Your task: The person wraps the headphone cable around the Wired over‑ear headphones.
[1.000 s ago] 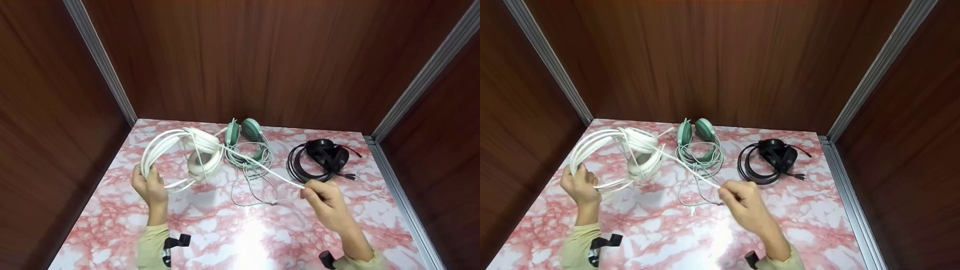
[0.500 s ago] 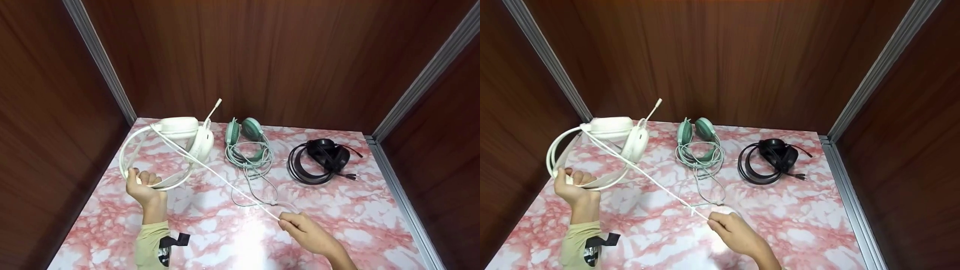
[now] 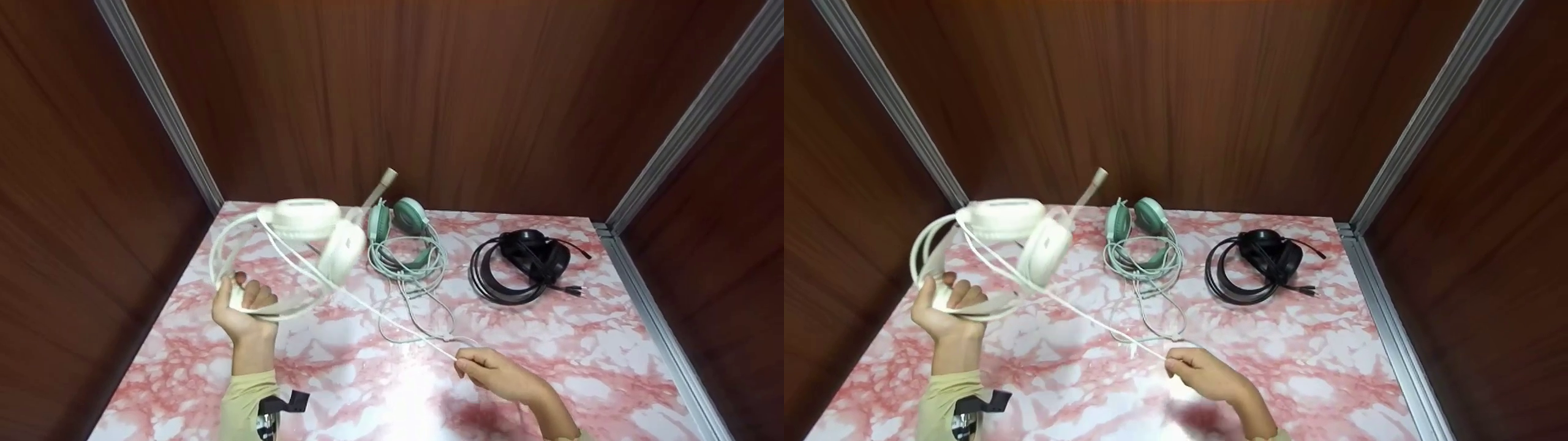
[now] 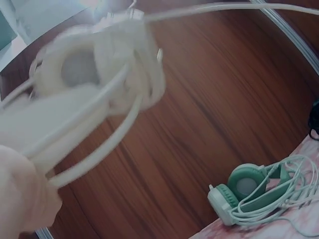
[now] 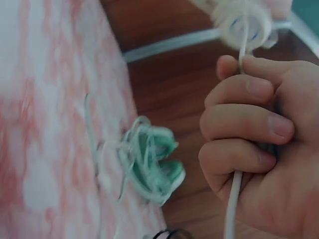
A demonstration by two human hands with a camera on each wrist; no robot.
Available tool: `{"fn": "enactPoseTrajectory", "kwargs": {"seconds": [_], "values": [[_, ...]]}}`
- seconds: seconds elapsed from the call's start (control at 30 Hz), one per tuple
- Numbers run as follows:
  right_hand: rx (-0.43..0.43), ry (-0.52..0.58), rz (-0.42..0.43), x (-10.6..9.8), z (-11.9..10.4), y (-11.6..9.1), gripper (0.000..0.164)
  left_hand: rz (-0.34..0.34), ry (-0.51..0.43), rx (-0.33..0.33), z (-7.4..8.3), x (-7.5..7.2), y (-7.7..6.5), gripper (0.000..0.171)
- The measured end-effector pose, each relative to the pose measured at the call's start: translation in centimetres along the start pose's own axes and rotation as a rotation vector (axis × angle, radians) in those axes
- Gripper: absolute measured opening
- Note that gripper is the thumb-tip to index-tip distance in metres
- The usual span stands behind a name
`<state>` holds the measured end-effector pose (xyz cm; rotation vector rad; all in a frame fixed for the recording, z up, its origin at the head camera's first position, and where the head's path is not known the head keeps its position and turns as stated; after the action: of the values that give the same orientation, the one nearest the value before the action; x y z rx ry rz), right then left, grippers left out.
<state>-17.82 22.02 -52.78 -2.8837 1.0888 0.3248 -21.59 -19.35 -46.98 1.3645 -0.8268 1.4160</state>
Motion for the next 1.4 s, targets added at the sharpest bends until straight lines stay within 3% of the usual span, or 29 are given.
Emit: {"fn": "enactPoseTrajectory", "kwargs": {"seconds": [0.17,0.33,0.53,0.63,0.7,0.77,0.83,0.93,1.07,1.13,1.23,1.33,1.4], "values": [[0.147,0.127,-0.124,-1.6,3.2,0.1,0.034,-0.304,-0.11,-0.26,-0.7,0.4,-0.3,0.028],[0.243,0.178,-0.169,-3.9,5.3,0.8,0.037,-0.495,-0.143,-0.44,-1.8,1.4,0.0,0.03],[0.34,0.027,0.01,-7.9,4.6,3.1,0.032,-0.656,-0.085,-0.625,-3.1,1.7,0.0,0.035],[0.423,0.026,0.091,-9.3,3.6,4.8,0.033,-0.777,0.059,-0.69,-3.6,1.6,-0.2,0.031],[0.483,0.094,0.141,-9.8,2.9,5.8,0.032,-0.875,0.198,-0.684,-4.0,1.7,-0.3,0.03],[0.504,0.179,0.166,-10.2,1.9,6.5,0.03,-0.972,0.379,-0.607,-4.3,2.0,-0.5,0.032],[0.467,0.276,0.162,-10.5,0.7,6.8,0.027,-1.028,0.59,-0.499,-4.6,2.3,-0.6,0.031],[0.327,0.453,0.074,-10.9,-1.6,6.6,0.022,-1.0,0.937,-0.323,-4.9,2.7,-0.8,0.026],[0.061,0.661,-0.171,-10.9,-4.3,5.3,0.033,-0.806,1.305,-0.097,-4.8,2.5,-0.9,0.024],[-0.06,0.722,-0.281,-10.6,-5.5,4.5,0.039,-0.684,1.459,0.059,-4.6,2.4,-1.0,0.026],[-0.2,0.748,-0.388,-9.7,-6.8,3.4,0.043,-0.522,1.641,0.299,-4.5,2.5,-1.0,0.015],[-0.212,0.692,-0.38,-8.2,-7.7,2.3,0.042,-0.415,1.722,0.543,-4.7,2.5,-1.0,0.006],[-0.104,0.552,-0.24,-6.6,-7.8,1.6,0.04,-0.336,1.688,0.651,-4.8,2.1,-0.8,0.006]]}}
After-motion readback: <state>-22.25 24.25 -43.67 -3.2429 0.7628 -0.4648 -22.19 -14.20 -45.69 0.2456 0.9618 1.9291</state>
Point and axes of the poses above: each hand's wrist, its own y-axis towards the middle knuckle, its own x-axis out of the palm, z = x × y, the point moved 2 cm from there along y, towards the middle knuckle, and after that the axes turned 5 degrees about y, right-handed, at the moved point
